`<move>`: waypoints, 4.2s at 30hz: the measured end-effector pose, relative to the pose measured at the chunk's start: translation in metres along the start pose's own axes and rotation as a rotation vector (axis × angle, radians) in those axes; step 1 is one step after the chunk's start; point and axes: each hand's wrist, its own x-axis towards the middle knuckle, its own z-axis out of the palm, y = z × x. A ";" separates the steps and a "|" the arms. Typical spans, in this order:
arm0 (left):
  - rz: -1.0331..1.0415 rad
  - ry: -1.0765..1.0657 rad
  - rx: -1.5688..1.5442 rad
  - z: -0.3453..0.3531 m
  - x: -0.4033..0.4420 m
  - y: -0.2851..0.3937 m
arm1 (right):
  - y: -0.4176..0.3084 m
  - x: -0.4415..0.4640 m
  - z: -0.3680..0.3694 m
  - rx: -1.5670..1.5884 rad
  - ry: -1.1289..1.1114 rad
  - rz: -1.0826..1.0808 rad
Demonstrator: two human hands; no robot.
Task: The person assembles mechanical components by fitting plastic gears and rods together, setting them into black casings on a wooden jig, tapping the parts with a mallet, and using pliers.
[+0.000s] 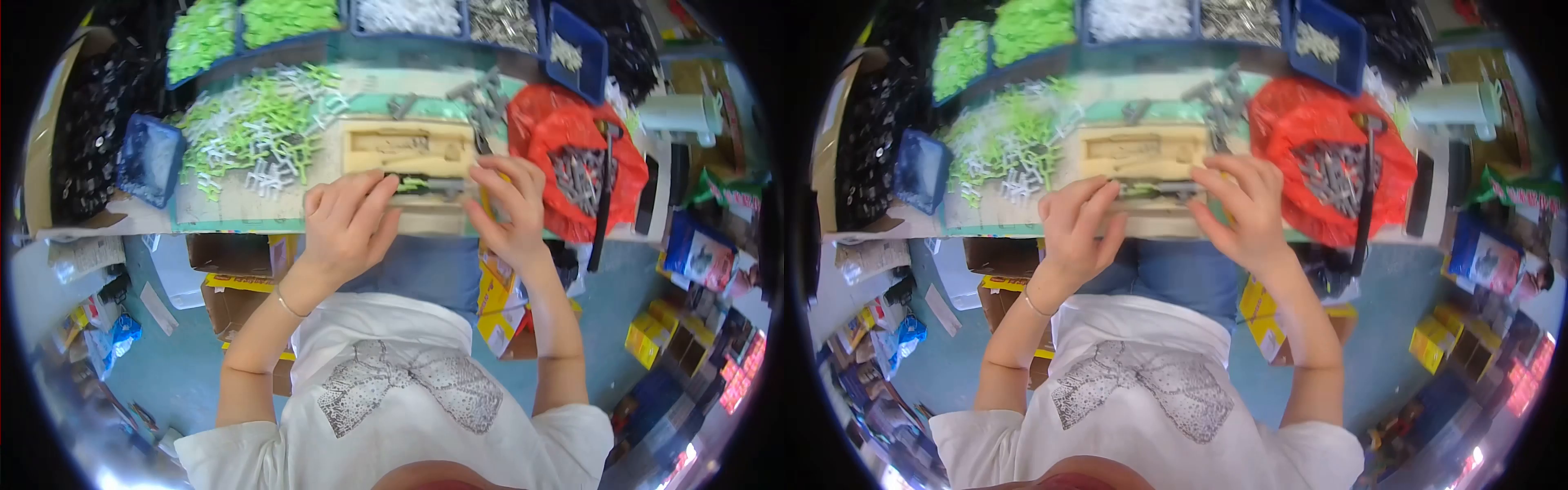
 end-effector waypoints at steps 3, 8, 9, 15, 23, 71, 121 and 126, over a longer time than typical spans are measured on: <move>-0.030 0.063 0.107 -0.044 0.020 -0.030 | -0.002 0.000 0.002 0.040 0.048 0.006; -0.294 0.218 0.235 -0.130 0.078 -0.146 | -0.021 0.016 0.005 0.072 0.072 -0.090; -0.219 0.236 0.365 -0.143 0.083 -0.176 | -0.022 0.018 0.005 0.079 0.065 -0.097; -0.431 -0.091 0.712 -0.162 0.096 -0.270 | -0.027 0.024 0.007 0.076 0.041 -0.084; -0.516 -0.035 0.508 -0.154 0.106 -0.301 | -0.031 0.033 0.009 0.072 -0.024 -0.069; 0.117 -0.221 -0.033 -0.006 0.025 -0.016 | 0.083 0.006 -0.122 -0.230 0.333 0.690; -0.003 -0.226 0.164 0.013 -0.027 0.034 | -0.053 0.064 0.000 -0.022 -0.214 0.090; 0.009 -0.199 0.218 0.021 -0.043 0.029 | -0.050 0.042 0.025 -0.139 -0.345 -0.006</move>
